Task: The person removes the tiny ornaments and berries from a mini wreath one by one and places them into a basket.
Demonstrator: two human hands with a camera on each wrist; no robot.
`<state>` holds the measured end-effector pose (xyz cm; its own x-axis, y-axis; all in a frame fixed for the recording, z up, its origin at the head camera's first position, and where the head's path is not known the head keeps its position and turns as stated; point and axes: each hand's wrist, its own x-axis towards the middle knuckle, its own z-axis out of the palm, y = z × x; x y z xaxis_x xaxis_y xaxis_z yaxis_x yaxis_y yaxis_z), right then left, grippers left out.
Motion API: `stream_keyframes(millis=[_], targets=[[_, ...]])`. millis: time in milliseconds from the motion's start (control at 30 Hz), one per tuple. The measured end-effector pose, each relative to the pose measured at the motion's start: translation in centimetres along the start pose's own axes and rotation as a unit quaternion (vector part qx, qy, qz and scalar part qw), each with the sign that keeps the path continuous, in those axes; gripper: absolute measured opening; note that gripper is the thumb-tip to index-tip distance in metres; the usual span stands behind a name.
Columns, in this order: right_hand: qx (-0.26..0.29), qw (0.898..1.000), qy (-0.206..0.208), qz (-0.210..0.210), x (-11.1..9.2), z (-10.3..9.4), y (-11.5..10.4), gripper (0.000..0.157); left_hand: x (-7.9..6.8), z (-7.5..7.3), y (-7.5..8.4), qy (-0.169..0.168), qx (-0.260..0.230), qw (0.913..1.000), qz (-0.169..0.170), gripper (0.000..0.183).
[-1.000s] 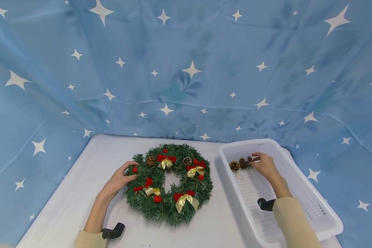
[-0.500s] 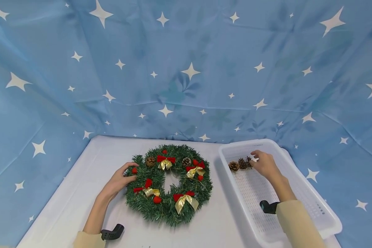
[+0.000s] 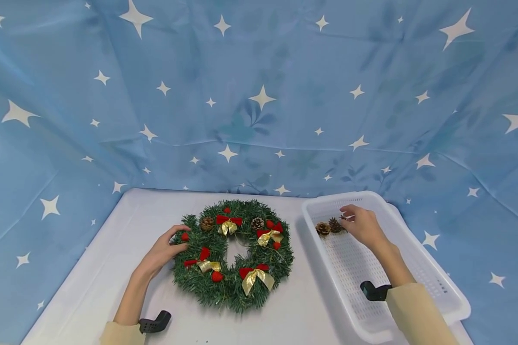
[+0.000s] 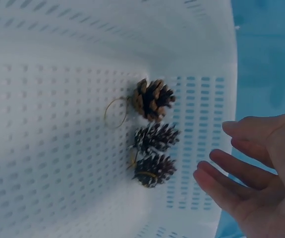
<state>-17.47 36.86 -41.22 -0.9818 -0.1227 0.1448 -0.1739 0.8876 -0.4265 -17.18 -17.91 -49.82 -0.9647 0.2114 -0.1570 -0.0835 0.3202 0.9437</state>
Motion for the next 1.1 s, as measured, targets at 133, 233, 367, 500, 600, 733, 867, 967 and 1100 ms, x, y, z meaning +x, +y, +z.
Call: stream_keyframes(millis=[133, 233, 367, 500, 600, 733, 867, 967, 1100], targets=[[0.024, 1.0, -0.001, 0.002, -0.1, -0.2, -1.0, 0.035, -0.1, -0.1, 0.0, -0.002, -0.002, 1.0, -0.003, 0.048], [0.04, 0.999, -0.006, 0.001, 0.0, -0.5, -1.9, 0.035, -0.1, 0.0, 0.0, -0.003, -0.001, 1.0, -0.005, 0.049], [0.057, 0.998, -0.011, -0.003, 0.0, -0.9, -3.1, 0.035, -0.2, 0.0, 0.0, -0.002, 0.002, 1.0, -0.002, 0.048], [0.072, 0.997, -0.012, -0.004, 0.0, -1.0, -4.3, 0.034, -0.1, 0.0, 0.1, 0.001, 0.005, 1.0, 0.001, 0.048], [0.077, 0.997, -0.012, -0.006, 0.0, -1.0, -5.1, 0.036, -0.1, 0.0, 0.1, 0.0, 0.005, 1.0, 0.0, 0.048], [0.084, 0.996, -0.01, -0.011, 0.1, -0.9, -6.1, 0.037, -0.2, -0.1, 0.1, 0.0, 0.004, 1.0, 0.0, 0.048], [0.103, 0.994, -0.012, -0.021, 0.2, -0.8, -7.2, 0.035, -0.2, -0.1, 0.2, -0.001, 0.004, 1.0, 0.004, 0.048], [0.123, 0.992, -0.014, -0.03, 0.4, -0.6, -8.0, 0.035, -0.1, -0.1, 0.2, -0.001, 0.006, 1.0, 0.004, 0.049], [0.141, 0.989, -0.019, -0.035, 0.7, 0.0, -8.8, 0.034, 0.0, -0.1, 0.1, 0.0, 0.009, 0.9999, 0.004, 0.049]])
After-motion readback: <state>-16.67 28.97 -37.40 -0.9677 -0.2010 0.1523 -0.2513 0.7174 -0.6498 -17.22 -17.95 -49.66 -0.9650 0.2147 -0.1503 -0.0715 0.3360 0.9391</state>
